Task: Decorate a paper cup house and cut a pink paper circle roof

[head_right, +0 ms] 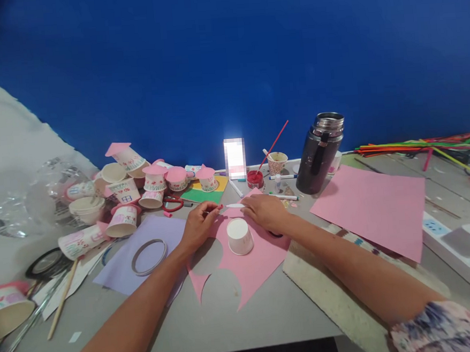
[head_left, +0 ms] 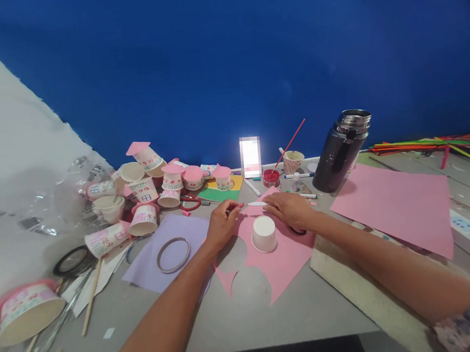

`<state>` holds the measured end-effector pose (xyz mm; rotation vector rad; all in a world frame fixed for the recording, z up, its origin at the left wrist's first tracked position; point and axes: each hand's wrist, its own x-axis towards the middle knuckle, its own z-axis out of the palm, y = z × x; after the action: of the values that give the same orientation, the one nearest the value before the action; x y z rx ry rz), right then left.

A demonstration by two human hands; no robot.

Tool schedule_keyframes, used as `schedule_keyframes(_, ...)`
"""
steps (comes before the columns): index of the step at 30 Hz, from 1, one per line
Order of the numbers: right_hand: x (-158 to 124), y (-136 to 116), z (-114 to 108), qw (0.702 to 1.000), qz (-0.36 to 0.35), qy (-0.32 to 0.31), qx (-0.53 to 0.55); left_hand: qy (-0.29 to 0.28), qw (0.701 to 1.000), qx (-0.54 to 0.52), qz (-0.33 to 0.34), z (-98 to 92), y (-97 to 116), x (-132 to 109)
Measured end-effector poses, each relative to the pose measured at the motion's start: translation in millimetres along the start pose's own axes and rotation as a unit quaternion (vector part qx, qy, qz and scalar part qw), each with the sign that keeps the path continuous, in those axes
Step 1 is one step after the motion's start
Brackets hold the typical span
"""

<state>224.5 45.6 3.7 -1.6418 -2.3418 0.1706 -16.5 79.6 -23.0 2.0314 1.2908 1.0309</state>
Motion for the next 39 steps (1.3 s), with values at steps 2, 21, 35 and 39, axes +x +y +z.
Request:
schedule_keyframes(2, 4.8, -0.6, 4.1, 1.0, -0.021, 0.009, 0.007, -0.009, 1.0, -0.024, 0.001, -1.6, 1.9, -1.7)
schedule_keyframes(21, 3.6, 7.0, 27.3, 0.983, -0.155, 0.081, 0.06, 0.018, 0.995, -0.094, 0.025, 1.7, 7.7, -10.8)
schedule_keyframes(35, 3.9, -3.4, 4.5, 0.997, -0.063, -0.017, 0.047, 0.018, 0.997, -0.07, 0.026, 11.4, 7.5, -9.7)
schedule_keyframes(39, 2.1, 11.9, -12.6, 0.998, 0.049, 0.0, -0.031, 0.076, 0.995, -0.052, 0.044, 1.6, 9.0, -17.0)
